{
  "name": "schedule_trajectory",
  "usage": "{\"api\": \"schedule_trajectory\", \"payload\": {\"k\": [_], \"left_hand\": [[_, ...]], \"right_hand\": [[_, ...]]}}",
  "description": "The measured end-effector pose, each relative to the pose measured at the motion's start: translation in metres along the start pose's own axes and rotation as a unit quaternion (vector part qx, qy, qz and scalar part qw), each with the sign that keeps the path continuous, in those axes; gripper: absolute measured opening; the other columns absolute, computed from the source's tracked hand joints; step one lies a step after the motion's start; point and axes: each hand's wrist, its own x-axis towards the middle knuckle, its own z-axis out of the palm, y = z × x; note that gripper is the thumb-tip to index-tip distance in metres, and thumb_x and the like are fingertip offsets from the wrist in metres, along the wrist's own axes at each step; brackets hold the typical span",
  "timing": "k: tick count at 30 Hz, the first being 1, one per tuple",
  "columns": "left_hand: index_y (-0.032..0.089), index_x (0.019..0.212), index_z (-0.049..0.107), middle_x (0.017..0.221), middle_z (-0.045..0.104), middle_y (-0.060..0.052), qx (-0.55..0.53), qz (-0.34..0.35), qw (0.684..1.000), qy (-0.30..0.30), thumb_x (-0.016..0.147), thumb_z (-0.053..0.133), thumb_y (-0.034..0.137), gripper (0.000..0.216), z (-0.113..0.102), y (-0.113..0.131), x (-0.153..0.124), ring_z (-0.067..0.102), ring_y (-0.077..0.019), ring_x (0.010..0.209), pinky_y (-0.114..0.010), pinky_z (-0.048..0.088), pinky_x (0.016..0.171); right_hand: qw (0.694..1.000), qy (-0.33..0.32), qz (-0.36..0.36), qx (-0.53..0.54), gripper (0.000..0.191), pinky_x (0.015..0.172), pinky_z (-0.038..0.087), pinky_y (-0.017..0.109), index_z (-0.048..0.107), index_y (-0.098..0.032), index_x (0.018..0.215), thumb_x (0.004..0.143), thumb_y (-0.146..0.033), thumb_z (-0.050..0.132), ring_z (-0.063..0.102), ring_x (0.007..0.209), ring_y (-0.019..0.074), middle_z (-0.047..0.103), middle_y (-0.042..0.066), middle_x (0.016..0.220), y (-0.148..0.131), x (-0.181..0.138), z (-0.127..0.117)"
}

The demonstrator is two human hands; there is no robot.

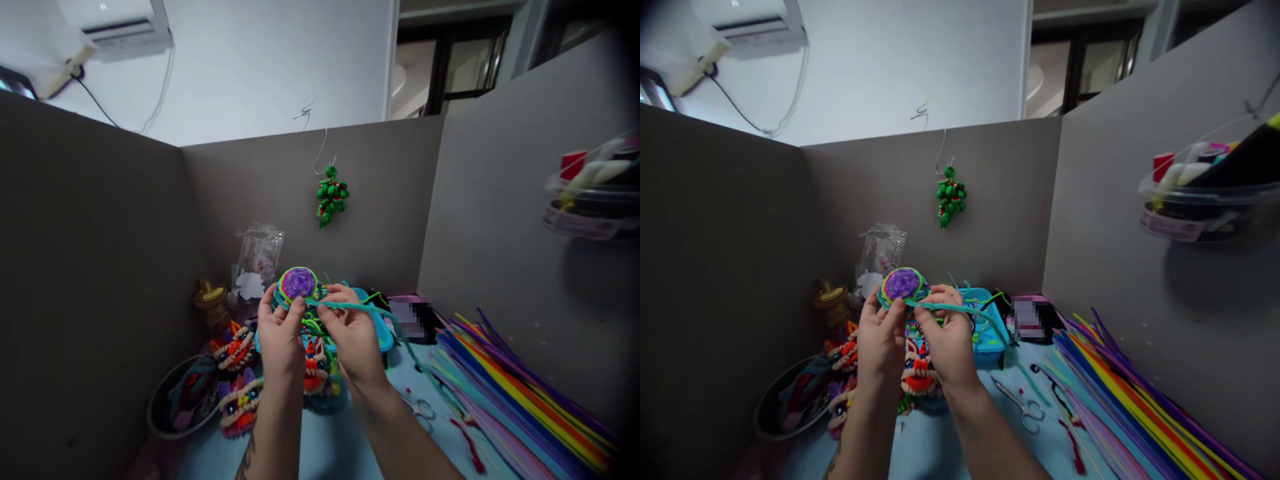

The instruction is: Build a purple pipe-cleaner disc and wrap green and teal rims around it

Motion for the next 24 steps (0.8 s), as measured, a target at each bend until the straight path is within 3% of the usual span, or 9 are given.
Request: {"api": "schedule_trajectory", "payload": {"k": [8,17,24], "left_hand": [[0.021,0.112,0.047,0.079,0.068,0.000,-0.014,0.003,1.000,0.020,0.063,0.079,0.023,0.059,0.0019,0.0003,-0.0024,0.067,-0.0111,0.065,-0.022,0.050,0.066],[0.023,0.108,0.045,0.080,0.066,0.002,0.001,0.011,1.000,-0.007,0.067,0.078,0.024,0.052,0.0005,-0.0027,-0.0034,0.066,-0.0097,0.065,-0.022,0.049,0.068],[0.023,0.112,0.046,0.092,0.069,-0.003,-0.018,0.013,0.999,-0.023,0.067,0.078,0.025,0.056,0.0003,-0.0039,-0.0045,0.068,-0.0137,0.081,-0.024,0.051,0.075]], "right_hand": [[0.998,0.043,0.005,0.052,0.005,0.088,0.043,0.035,0.061,-0.019,0.073,0.076,-0.022,0.065,0.052,0.102,0.0191,0.055,0.005,0.099,0.0029,0.0008,0.0039],[0.991,0.072,0.033,0.112,0.009,0.083,0.045,0.034,0.059,-0.018,0.072,0.072,-0.024,0.066,0.053,0.095,0.0183,0.052,0.004,0.095,0.0060,0.0019,0.0049],[0.999,0.013,-0.020,-0.031,0.006,0.091,0.043,0.039,0.062,-0.020,0.079,0.076,-0.023,0.067,0.050,0.107,0.0218,0.048,0.005,0.109,-0.0018,-0.0037,0.0026]]}}
